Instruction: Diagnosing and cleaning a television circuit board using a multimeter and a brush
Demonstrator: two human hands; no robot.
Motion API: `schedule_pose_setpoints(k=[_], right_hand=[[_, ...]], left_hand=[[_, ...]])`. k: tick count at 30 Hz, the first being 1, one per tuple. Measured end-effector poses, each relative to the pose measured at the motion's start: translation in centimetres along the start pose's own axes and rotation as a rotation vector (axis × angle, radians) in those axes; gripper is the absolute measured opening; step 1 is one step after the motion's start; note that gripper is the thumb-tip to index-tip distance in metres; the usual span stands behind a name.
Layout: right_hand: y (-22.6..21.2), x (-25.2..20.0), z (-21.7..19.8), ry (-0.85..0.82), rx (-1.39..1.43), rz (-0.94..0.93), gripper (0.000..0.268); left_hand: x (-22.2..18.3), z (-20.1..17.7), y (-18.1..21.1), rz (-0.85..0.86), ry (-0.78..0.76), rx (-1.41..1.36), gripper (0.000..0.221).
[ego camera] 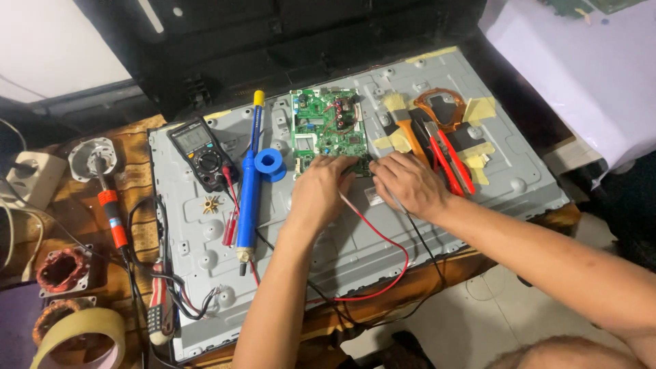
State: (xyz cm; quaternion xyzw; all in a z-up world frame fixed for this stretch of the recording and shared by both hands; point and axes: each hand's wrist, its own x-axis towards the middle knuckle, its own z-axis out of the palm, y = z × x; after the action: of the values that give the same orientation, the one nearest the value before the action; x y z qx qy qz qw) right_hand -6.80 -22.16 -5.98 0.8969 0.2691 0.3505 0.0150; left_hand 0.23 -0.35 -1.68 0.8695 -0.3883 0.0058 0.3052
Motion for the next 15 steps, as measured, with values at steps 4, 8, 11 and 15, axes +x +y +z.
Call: schedule_pose_setpoints(k=[4,8,11,15], right_hand=[[0.0,0.0,0.0,-0.004,-0.002,-0.004,0.012],[0.1,0.0,0.2,-0.009,0.001,-0.010,0.014],[0.1,0.1,0.1,-0.004,0.003,-0.008,0.013],[-0.2,0.6,-0.8,0.012,-0.011,-0.008,0.014]], left_hand=[[0.0,-0.3,0.4,0.000,-0.001,0.014,0.028],[0.0,-0.3,0.5,-0.005,-0.005,0.014,0.028],[0.1,-0.3,0.4,-0.004,-0.005,0.011,0.027],[-0.1,-0.6,0.5,-0.015,-0.009,-0.007,0.027]])
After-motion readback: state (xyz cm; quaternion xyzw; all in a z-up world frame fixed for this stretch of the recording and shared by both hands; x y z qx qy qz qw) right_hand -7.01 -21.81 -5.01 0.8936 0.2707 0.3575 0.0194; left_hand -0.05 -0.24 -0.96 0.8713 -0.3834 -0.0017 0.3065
